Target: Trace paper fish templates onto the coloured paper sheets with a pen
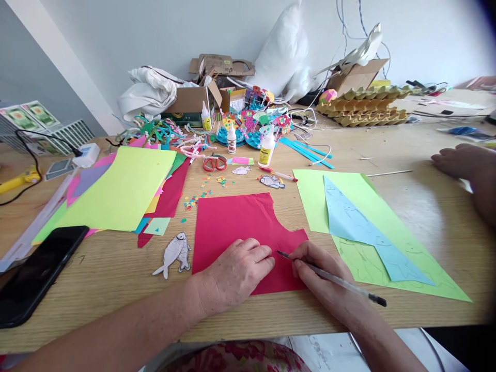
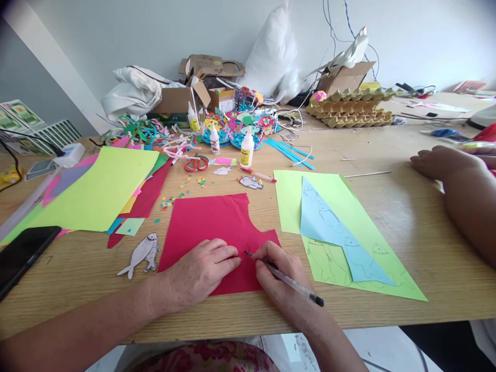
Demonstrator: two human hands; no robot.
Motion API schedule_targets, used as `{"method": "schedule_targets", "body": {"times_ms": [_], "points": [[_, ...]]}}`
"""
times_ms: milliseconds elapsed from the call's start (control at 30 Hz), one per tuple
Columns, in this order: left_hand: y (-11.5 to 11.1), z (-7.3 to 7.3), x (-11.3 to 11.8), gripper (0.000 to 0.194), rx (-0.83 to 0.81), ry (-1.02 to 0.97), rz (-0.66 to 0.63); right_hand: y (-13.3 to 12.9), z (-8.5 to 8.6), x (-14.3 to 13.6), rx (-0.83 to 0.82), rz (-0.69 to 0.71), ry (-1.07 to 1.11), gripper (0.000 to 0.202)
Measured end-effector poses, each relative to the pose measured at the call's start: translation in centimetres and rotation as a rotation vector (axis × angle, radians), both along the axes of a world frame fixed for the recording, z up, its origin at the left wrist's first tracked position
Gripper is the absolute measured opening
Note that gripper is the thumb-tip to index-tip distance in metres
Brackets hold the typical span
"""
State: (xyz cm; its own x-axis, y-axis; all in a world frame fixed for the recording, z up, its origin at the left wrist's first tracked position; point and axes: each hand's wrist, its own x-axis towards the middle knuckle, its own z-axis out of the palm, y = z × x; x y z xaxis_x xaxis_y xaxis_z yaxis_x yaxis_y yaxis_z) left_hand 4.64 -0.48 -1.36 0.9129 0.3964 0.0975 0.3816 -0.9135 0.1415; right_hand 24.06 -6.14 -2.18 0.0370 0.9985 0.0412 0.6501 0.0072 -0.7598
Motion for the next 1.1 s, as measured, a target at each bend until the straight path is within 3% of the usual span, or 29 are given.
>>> {"method": "schedule_targets", "body": {"times_ms": [1100], "points": [[0.01,0.23,-0.07,0.023,0.004,0.012,0.004,0.06,0.52,-0.22,0.001,-0.009,-0.024,0.01]]}}
